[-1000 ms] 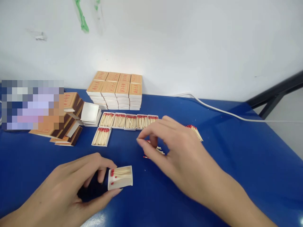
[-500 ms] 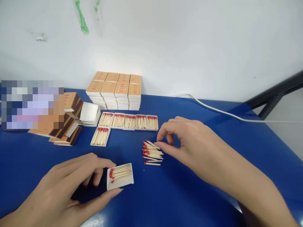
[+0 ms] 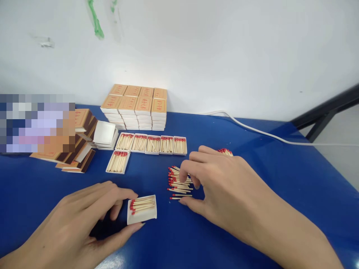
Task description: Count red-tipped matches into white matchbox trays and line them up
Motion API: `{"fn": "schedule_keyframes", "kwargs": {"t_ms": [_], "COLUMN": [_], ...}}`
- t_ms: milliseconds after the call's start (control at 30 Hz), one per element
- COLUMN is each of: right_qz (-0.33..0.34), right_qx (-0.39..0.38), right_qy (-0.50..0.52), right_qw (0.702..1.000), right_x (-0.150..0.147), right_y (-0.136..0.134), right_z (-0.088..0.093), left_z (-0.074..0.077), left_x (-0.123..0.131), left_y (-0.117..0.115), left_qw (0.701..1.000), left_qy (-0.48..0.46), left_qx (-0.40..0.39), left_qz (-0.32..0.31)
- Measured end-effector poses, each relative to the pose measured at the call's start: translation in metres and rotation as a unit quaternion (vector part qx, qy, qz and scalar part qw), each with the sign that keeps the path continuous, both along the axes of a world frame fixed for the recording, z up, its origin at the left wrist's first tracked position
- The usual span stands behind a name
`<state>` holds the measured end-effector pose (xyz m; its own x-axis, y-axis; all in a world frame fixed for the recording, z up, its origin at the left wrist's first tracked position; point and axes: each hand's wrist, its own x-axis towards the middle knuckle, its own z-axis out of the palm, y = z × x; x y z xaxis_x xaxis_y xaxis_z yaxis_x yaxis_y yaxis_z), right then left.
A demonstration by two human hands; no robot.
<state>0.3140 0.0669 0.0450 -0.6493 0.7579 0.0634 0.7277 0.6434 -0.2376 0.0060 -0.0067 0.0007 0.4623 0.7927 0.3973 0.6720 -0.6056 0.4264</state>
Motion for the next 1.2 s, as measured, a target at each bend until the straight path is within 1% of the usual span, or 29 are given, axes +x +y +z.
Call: {"fn": "schedule_keyframes", "kwargs": {"t_ms": [67, 167, 300, 500, 567, 767, 900, 1000, 1100, 1200], "right_qz": [0.001, 0.013, 0.035, 0.055, 0.059, 0.070, 0.075, 0.101, 0.137, 0.146], "right_qx": [0.015, 0.008, -0.025, -0.091, -0.097, -0.060, -0.037, -0.031, 0.014, 0.041], "right_qy": [0.009, 0.017, 0.015, 0.033, 0.038, 0.049, 0.110, 0.122, 0.091, 0.067], "right_qw": [1.000, 1.000, 0.999, 0.994, 0.993, 0.995, 0.990, 0.987, 0.986, 0.986], "right_x": [-0.001, 0.001, 0.003, -0.005, -0.006, -0.006, -0.019, -0.034, -0.047, -0.054], "right_y": [0.000, 0.002, 0.002, -0.008, -0.010, -0.006, -0.012, -0.023, -0.033, -0.037], "right_z": [-0.001, -0.003, -0.005, -0.005, -0.005, 0.004, 0.010, 0.007, 0.000, -0.006], "left_z": [0.000, 0.000, 0.000, 0.001, 0.002, 0.004, 0.001, -0.002, -0.003, -0.004], "left_x": [0.000, 0.000, 0.001, -0.001, -0.001, 0.001, 0.001, 0.000, -0.001, -0.001], "left_y": [0.000, -0.001, 0.000, 0.001, 0.002, 0.001, 0.000, -0.001, -0.002, -0.003], "left_qw": [1.000, 1.000, 1.000, 1.000, 1.000, 1.000, 1.000, 1.000, 1.000, 1.000], "left_qy": [0.002, 0.002, 0.010, 0.010, 0.010, 0.010, 0.001, -0.008, -0.010, -0.006], "left_qx": [-0.001, 0.004, 0.003, 0.002, 0.000, -0.010, -0.011, -0.012, -0.017, -0.028], "left_qz": [-0.001, -0.001, 0.000, -0.005, -0.006, -0.001, 0.002, -0.002, -0.006, -0.013]}}
